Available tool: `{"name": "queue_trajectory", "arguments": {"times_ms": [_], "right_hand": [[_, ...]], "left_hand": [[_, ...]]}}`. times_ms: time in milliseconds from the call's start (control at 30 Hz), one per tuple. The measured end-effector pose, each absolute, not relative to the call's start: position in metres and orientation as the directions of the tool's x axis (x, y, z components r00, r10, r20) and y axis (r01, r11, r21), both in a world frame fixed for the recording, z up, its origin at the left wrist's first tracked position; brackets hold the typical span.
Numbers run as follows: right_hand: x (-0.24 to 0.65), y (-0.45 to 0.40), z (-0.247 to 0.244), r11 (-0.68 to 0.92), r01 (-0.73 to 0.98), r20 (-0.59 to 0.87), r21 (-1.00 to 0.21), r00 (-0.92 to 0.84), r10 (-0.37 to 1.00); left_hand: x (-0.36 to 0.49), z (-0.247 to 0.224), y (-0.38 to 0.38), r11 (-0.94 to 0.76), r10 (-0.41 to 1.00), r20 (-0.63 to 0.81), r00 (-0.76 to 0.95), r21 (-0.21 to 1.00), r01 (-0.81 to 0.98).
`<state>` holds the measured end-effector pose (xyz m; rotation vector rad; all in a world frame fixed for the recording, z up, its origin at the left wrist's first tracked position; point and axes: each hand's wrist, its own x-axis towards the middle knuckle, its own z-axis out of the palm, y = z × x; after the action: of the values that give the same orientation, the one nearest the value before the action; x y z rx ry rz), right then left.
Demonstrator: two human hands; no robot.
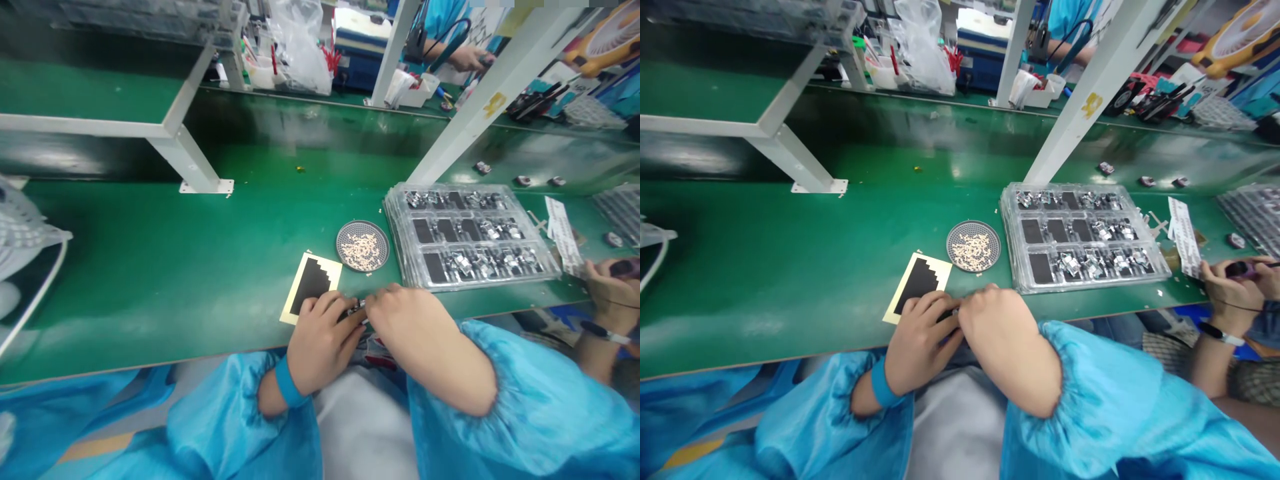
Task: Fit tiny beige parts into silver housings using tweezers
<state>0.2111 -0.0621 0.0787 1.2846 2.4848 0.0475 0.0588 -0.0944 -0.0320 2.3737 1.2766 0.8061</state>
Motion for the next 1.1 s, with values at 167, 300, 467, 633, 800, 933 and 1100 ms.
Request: {"name": "queue_trajectory", "arguments": {"times_ms": [167,300,467,633,800,933,1100], "right_hand": [[0.234,-0.081,0.068,0.544,0.818,-0.258,0.185,-0.493,0.830],[0.248,-0.093,0.050,0.509,0.849,-0.180,0.145,-0.483,0.857],[0.265,-0.088,0.051,0.458,0.881,-0.082,-0.115,-0.468,0.880],[0.276,-0.077,0.071,0.542,0.681,0.225,-0.493,-0.502,0.835],[0.278,-0.084,0.059,0.582,0.587,0.389,-0.563,-0.433,0.813],[0.279,-0.089,0.037,0.585,0.569,0.426,-0.577,-0.402,0.811],[0.278,-0.087,0.026,0.583,0.579,0.445,-0.570,-0.379,0.811]], "left_hand": [[0.060,-0.030,-0.094,-0.548,0.836,0.322,0.444,0.522,0.654],[0.059,-0.030,-0.093,-0.559,0.829,0.346,0.439,0.519,0.647],[0.059,-0.032,-0.094,-0.551,0.835,0.353,0.422,0.527,0.647],[0.059,-0.033,-0.095,-0.529,0.849,0.334,0.410,0.538,0.657],[0.059,-0.032,-0.094,-0.522,0.853,0.338,0.398,0.544,0.657],[0.060,-0.031,-0.094,-0.527,0.850,0.334,0.407,0.535,0.660],[0.060,-0.032,-0.094,-0.545,0.839,0.342,0.424,0.511,0.665]]}}
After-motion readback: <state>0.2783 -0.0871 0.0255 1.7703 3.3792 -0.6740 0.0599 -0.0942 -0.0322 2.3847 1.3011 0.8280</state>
